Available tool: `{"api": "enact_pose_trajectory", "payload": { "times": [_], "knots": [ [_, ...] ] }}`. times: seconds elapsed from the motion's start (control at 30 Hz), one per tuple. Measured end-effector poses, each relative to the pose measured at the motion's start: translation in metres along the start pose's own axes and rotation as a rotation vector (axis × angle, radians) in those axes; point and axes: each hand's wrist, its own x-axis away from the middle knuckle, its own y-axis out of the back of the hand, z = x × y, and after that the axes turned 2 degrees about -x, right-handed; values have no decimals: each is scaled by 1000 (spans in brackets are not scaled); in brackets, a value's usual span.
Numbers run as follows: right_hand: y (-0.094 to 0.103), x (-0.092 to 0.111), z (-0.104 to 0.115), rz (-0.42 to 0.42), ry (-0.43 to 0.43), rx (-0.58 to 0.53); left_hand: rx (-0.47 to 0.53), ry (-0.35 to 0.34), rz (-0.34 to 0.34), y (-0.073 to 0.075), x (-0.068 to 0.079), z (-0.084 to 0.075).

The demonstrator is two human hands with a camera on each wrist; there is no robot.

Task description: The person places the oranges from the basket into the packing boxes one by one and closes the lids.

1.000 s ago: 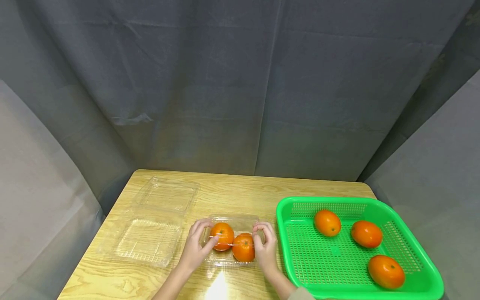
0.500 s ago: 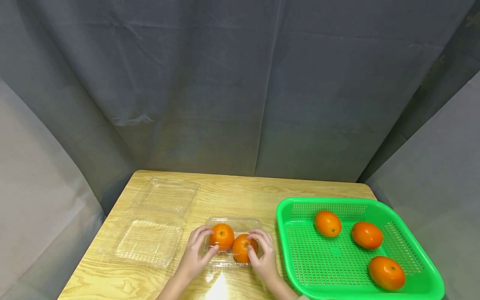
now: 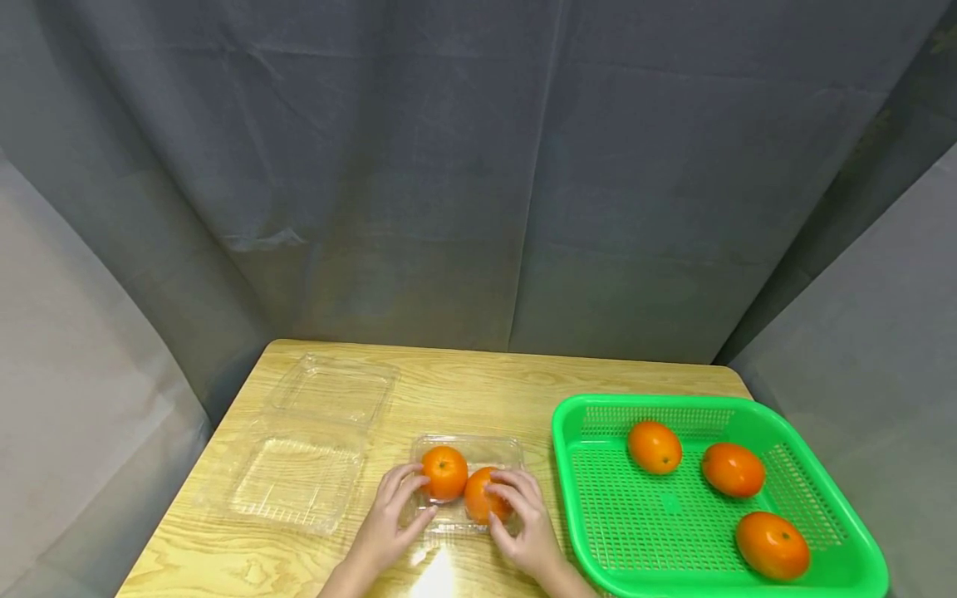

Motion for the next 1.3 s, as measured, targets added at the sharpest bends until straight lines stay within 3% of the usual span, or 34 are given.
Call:
{"api": "enact_pose_trajectory", "payload": {
  "times": [0.37, 0.53, 0.73, 0.93, 1.1, 1.3],
  "knots": [
    [0, 8, -4, 7, 38, 5, -31, -29, 3, -6, 10, 2],
    [4, 1, 6, -8, 41, -30, -30, -37, 5, -9, 11, 2],
    [14, -9, 22, -6, -41, -137, 29, -50, -9, -8, 11, 4],
    [16, -11, 24, -34, -88, -247, 84, -82, -47, -9, 12, 6],
    [18, -10, 23, -27, -95, -293, 95, -52, -45, -9, 12, 5],
    [19, -7, 22, -17, -111, -316, 157, 58, -76, -9, 13, 1]
  ]
}}
